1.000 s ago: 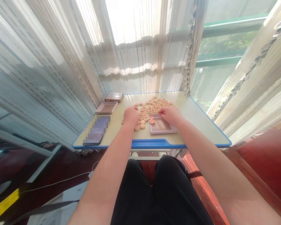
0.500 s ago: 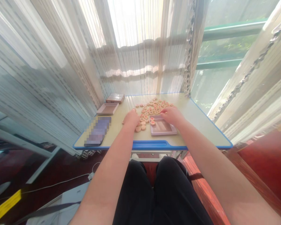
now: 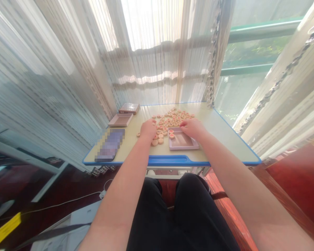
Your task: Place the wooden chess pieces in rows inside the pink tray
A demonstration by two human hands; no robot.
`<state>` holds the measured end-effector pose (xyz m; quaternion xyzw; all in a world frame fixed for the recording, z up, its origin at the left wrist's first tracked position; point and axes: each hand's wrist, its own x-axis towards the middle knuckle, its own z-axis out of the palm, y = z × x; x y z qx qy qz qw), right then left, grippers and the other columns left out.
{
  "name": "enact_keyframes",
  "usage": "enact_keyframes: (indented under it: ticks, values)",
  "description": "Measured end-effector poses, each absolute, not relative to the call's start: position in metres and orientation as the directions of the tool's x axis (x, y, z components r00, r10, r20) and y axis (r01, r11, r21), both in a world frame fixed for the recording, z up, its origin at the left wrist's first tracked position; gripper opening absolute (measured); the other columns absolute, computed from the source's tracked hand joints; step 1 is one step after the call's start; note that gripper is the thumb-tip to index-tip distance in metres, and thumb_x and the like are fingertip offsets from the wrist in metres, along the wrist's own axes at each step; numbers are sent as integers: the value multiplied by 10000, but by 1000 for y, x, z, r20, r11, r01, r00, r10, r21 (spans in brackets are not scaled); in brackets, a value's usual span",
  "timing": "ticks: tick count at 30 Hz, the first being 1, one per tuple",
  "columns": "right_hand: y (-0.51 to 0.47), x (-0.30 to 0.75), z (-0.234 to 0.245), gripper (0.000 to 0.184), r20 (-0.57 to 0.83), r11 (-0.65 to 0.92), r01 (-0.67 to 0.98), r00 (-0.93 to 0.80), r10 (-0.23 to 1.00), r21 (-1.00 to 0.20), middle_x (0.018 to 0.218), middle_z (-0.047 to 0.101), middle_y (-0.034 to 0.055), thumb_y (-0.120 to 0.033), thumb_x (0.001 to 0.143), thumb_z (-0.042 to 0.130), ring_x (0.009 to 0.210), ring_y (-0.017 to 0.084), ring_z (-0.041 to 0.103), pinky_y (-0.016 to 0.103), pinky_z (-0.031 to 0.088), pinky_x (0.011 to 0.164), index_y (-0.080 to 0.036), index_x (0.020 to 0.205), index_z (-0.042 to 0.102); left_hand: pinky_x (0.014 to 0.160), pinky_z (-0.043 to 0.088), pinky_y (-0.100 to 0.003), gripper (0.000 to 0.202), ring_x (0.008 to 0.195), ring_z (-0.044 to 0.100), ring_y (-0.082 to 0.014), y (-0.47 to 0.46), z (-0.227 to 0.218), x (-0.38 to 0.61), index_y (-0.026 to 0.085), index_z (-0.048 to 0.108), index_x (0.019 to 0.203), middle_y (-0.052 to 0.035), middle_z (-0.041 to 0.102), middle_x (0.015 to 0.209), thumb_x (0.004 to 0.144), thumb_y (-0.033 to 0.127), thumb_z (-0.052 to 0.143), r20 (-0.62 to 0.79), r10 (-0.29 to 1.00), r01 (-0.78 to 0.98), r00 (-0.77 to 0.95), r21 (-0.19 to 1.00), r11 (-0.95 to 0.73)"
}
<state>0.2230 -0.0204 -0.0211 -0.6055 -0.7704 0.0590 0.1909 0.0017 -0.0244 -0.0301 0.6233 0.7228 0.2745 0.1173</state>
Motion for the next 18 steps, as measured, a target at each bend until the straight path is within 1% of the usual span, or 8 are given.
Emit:
enact_keyframes:
  ticks: [3, 6, 8, 11, 13, 16, 17, 18]
  values:
    - [-21, 223, -20, 250, 214, 255, 912, -193, 958, -320, 1010, 721, 41, -274, 768, 526, 996, 239, 609, 340, 455, 838, -261, 901, 738, 682, 520, -315, 363, 763, 667, -208, -25, -30, 2, 220, 668, 1018, -69, 696, 945, 720, 77, 517, 161, 968, 844, -192, 530, 80]
    - [-23, 223, -19, 252, 211, 256, 912, -194, 958, -321, 1003, 722, 44, -274, 768, 519, 994, 246, 611, 350, 455, 839, -258, 898, 735, 662, 518, -318, 316, 730, 666, -204, -24, -32, 2, 222, 666, 983, -67, 698, 920, 731, 100, 519, 154, 970, 843, -189, 532, 80]
    - [-24, 223, -18, 248, 208, 259, 907, -197, 958, -332, 996, 723, 46, -271, 769, 516, 980, 245, 616, 346, 457, 828, -251, 886, 733, 686, 517, -326, 290, 761, 668, -213, -23, -32, 2, 222, 669, 969, -70, 702, 917, 741, 119, 522, 172, 968, 848, -181, 526, 65]
    - [-25, 223, -18, 246, 232, 247, 903, -172, 957, -351, 986, 723, 59, -262, 767, 512, 955, 237, 623, 327, 463, 803, -227, 869, 732, 743, 511, -333, 280, 867, 663, -227, -22, -32, 3, 218, 676, 969, -77, 705, 963, 754, 140, 514, 206, 963, 853, -176, 520, 45]
    - [-21, 223, -18, 264, 285, 255, 895, -154, 946, -365, 992, 722, 66, -257, 769, 505, 953, 230, 625, 316, 464, 807, -210, 890, 735, 781, 504, -334, 288, 929, 653, -230, -23, -31, 5, 210, 678, 984, -80, 705, 995, 773, 150, 492, 205, 964, 857, -170, 513, 42]
    - [-4, 222, -14, 318, 372, 309, 875, -165, 914, -373, 1039, 715, 60, -253, 791, 477, 968, 211, 627, 295, 458, 843, -199, 971, 734, 820, 496, -332, 311, 970, 643, -225, -25, -29, 8, 218, 670, 1033, -76, 702, 1026, 811, 170, 458, 190, 977, 879, -98, 476, -5]
    - [3, 220, -12, 335, 379, 323, 873, -177, 908, -366, 1060, 712, 56, -253, 804, 463, 968, 204, 629, 285, 456, 849, -203, 999, 730, 836, 492, -331, 317, 983, 639, -223, -25, -29, 9, 221, 669, 1042, -77, 697, 1050, 819, 174, 449, 193, 980, 892, -56, 451, -38]
    - [12, 219, -9, 333, 330, 311, 884, -195, 924, -350, 1054, 716, 53, -255, 802, 470, 954, 206, 636, 280, 462, 832, -210, 1001, 733, 858, 485, -327, 318, 1005, 631, -221, -26, -29, 10, 219, 667, 1047, -80, 688, 1081, 831, 184, 436, 208, 977, 899, -41, 434, -54]
